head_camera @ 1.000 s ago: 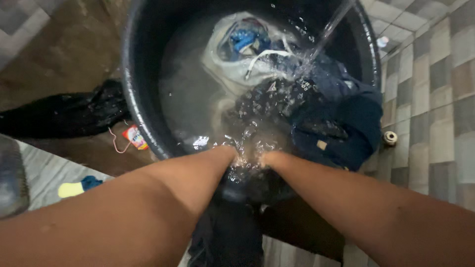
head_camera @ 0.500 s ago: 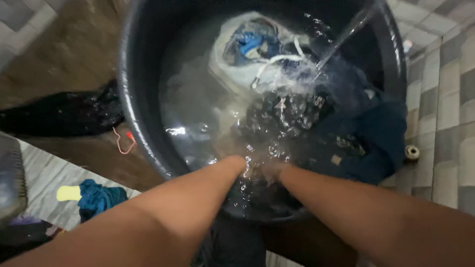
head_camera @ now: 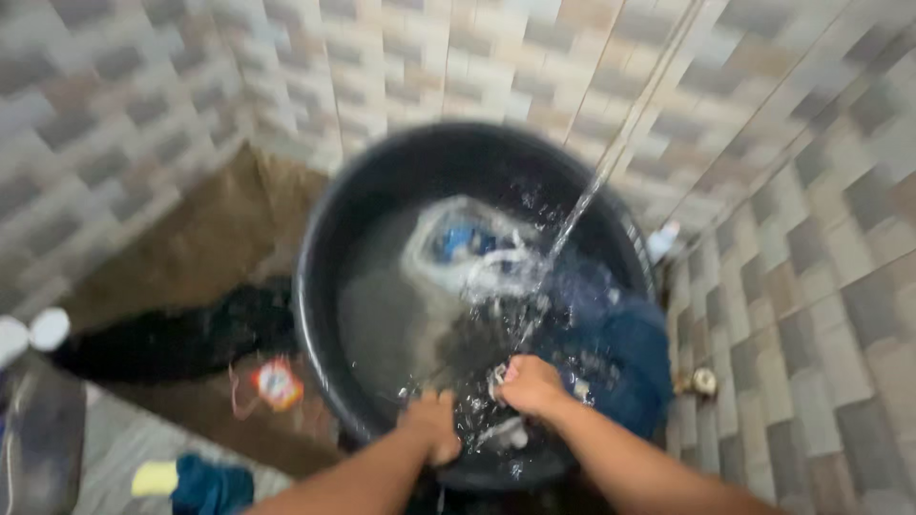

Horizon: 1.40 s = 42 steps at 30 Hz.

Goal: The person washes several pieces of clothing by hand in a large black basin filled with water. They repeatedly submerge, agitate, and wring out garments including a dark blue item, a striped shirt, and a dark garment. The person handles the clothes one at a time, squeezing out water and returning them to the basin.

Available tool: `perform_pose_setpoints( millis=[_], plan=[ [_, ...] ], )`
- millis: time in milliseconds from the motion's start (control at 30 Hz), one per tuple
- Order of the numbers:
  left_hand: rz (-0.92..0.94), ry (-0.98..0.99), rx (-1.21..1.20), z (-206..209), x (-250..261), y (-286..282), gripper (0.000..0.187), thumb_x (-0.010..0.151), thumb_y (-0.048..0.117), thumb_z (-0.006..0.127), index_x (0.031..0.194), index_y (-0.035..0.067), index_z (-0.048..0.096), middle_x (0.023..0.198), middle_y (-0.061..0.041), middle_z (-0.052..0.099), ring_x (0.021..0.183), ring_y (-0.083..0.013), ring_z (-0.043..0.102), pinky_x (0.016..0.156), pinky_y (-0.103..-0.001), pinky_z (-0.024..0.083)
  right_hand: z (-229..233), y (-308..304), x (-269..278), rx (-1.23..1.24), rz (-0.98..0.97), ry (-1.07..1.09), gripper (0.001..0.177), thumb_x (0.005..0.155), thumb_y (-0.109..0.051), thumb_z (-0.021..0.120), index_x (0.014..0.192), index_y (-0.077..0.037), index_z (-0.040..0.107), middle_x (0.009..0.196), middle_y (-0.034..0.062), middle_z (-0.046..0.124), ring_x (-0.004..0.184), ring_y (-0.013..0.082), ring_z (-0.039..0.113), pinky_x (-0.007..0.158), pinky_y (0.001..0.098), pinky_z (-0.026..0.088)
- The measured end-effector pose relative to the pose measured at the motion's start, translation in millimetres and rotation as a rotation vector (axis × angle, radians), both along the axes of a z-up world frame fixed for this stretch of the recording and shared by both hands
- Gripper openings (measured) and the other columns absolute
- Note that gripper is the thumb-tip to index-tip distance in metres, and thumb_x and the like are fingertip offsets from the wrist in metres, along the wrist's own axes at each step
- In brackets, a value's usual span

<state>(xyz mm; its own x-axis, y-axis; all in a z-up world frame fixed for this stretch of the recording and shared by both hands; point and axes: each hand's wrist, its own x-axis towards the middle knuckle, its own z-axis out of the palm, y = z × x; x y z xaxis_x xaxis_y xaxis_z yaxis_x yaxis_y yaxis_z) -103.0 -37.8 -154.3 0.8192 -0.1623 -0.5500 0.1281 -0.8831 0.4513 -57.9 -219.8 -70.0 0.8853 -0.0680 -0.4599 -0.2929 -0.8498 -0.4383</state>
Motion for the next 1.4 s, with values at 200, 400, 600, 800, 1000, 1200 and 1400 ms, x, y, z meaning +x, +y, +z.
perform_pose_setpoints(
  millis=[200,400,600,800,1000,1200,1400],
  plan=[
    [0.783,0.182,-0.823,72,34,4,0.061,0.086,0.060,0.055,0.136,0.024,0.054,0.133,-0.017,0.062,0.106,-0.0312,0.049,0.104,-0.043,0.042,114,1,-14,0.574,-0.041,-0.318,0.018,0.071,-0.005,0.078,0.073,-0.006,0.060,0.072,0.0026,0.064,0.068,0.0106,0.059,0.061,0.0269,0.048],
    [0.924,0.620,-1.639,172,99,-2,0.073,0.082,0.069,0.056,0.113,0.005,0.073,0.110,-0.021,0.075,0.095,-0.0395,0.071,0.085,-0.054,0.056,175,14,-23,1.070,-0.014,-0.472,0.024,0.079,0.005,0.072,0.091,-0.008,0.056,0.081,-0.0012,0.062,0.072,0.0070,0.057,0.061,0.0227,0.045],
    [0.758,0.546,-1.709,238,146,-20,0.050,0.087,0.056,0.066,0.106,0.010,0.075,0.106,-0.014,0.075,0.093,-0.0338,0.070,0.089,-0.050,0.057,223,8,9,1.267,-0.129,-0.439,0.016,0.083,-0.006,0.068,0.095,-0.011,0.059,0.084,0.0022,0.066,0.076,0.0145,0.064,0.064,0.0336,0.052],
    [0.754,-0.789,-1.052,332,109,-54,0.042,0.085,0.050,0.073,0.099,0.011,0.076,0.100,-0.013,0.080,0.092,-0.0277,0.076,0.086,-0.043,0.057,283,12,-9,1.361,-0.876,0.102,0.048,0.096,-0.049,0.042,0.128,-0.014,0.054,0.123,0.0330,0.056,0.114,0.0584,0.047,0.107,0.0746,0.028],
    [0.018,-1.514,-0.788,370,31,-55,0.041,0.078,0.046,0.079,0.097,0.010,0.076,0.099,-0.016,0.075,0.094,-0.0360,0.070,0.085,-0.047,0.052,288,21,-14,2.011,-0.282,0.264,0.067,0.091,-0.061,0.038,0.122,-0.009,0.066,0.125,0.0156,0.068,0.115,0.0327,0.064,0.104,0.0508,0.048],
    [0.671,-1.016,-1.001,359,54,-72,0.043,0.085,0.050,0.073,0.099,0.010,0.080,0.098,-0.018,0.079,0.086,-0.0351,0.075,0.081,-0.043,0.057,263,31,53,1.739,-0.461,-0.241,0.041,0.085,-0.041,0.063,0.107,-0.008,0.070,0.106,0.0121,0.074,0.094,0.0296,0.070,0.084,0.0477,0.056],
    [1.074,-0.146,-1.391,295,153,-78,0.062,0.103,0.050,0.064,0.113,-0.011,0.068,0.116,-0.024,0.074,0.093,-0.0299,0.073,0.081,-0.043,0.060,274,66,27,0.728,-0.362,-1.132,0.026,0.070,-0.021,0.078,0.091,-0.007,0.072,0.086,0.0115,0.078,0.076,0.0278,0.075,0.068,0.0400,0.059]
  ],
)
